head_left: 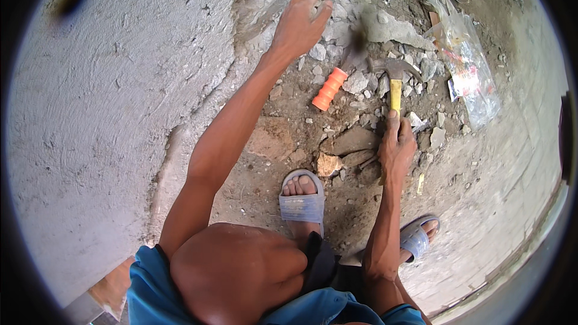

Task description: The person uses a hammer to strike a chisel, chipping away concrete from a hole in a wall.

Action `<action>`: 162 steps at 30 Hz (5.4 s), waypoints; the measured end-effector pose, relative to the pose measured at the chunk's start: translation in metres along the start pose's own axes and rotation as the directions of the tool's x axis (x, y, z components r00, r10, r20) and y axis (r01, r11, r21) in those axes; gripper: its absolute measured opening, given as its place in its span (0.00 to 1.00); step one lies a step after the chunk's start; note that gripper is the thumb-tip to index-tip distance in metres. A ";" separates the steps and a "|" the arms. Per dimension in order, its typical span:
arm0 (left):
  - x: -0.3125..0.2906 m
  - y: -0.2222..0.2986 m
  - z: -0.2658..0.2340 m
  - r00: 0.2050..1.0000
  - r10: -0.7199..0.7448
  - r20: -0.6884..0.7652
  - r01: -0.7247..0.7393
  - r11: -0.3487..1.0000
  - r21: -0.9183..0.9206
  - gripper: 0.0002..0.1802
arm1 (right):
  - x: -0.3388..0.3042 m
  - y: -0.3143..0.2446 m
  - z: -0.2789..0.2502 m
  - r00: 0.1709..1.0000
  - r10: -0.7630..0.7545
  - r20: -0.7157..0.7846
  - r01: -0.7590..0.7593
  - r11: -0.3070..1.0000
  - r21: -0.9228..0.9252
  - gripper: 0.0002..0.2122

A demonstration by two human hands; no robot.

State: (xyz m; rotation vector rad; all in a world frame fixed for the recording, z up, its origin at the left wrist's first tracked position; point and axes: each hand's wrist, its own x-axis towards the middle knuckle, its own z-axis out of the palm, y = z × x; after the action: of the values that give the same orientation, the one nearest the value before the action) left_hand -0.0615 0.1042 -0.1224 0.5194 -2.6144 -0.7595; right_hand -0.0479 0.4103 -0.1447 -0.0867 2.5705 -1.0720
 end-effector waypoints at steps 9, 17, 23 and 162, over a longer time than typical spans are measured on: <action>-0.081 0.038 -0.033 0.866 -0.372 0.333 0.361 0.927 0.096 0.28 | -0.003 -0.005 0.000 1.000 0.020 0.023 -0.021 0.999 0.048 0.23; -0.110 0.053 -0.026 0.811 -0.288 0.509 0.150 0.944 0.295 0.32 | -0.004 -0.006 0.001 1.000 0.005 0.028 -0.006 0.998 0.056 0.22; -0.098 0.055 -0.036 0.683 -0.392 0.615 0.400 0.907 0.134 0.28 | -0.002 0.001 0.004 1.000 -0.031 0.001 0.031 0.998 0.060 0.22; -0.048 0.149 -0.189 0.378 -0.583 0.719 0.694 0.692 0.197 0.26 | 0.206 0.016 -0.103 0.178 -0.294 0.939 0.917 0.395 -0.050 0.21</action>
State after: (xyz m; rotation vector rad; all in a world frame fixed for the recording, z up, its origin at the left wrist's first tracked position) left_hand 0.0270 0.1612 0.0996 1.5479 -2.9871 -1.7165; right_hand -0.2752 0.4527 -0.1502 -1.6792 1.6873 -0.0584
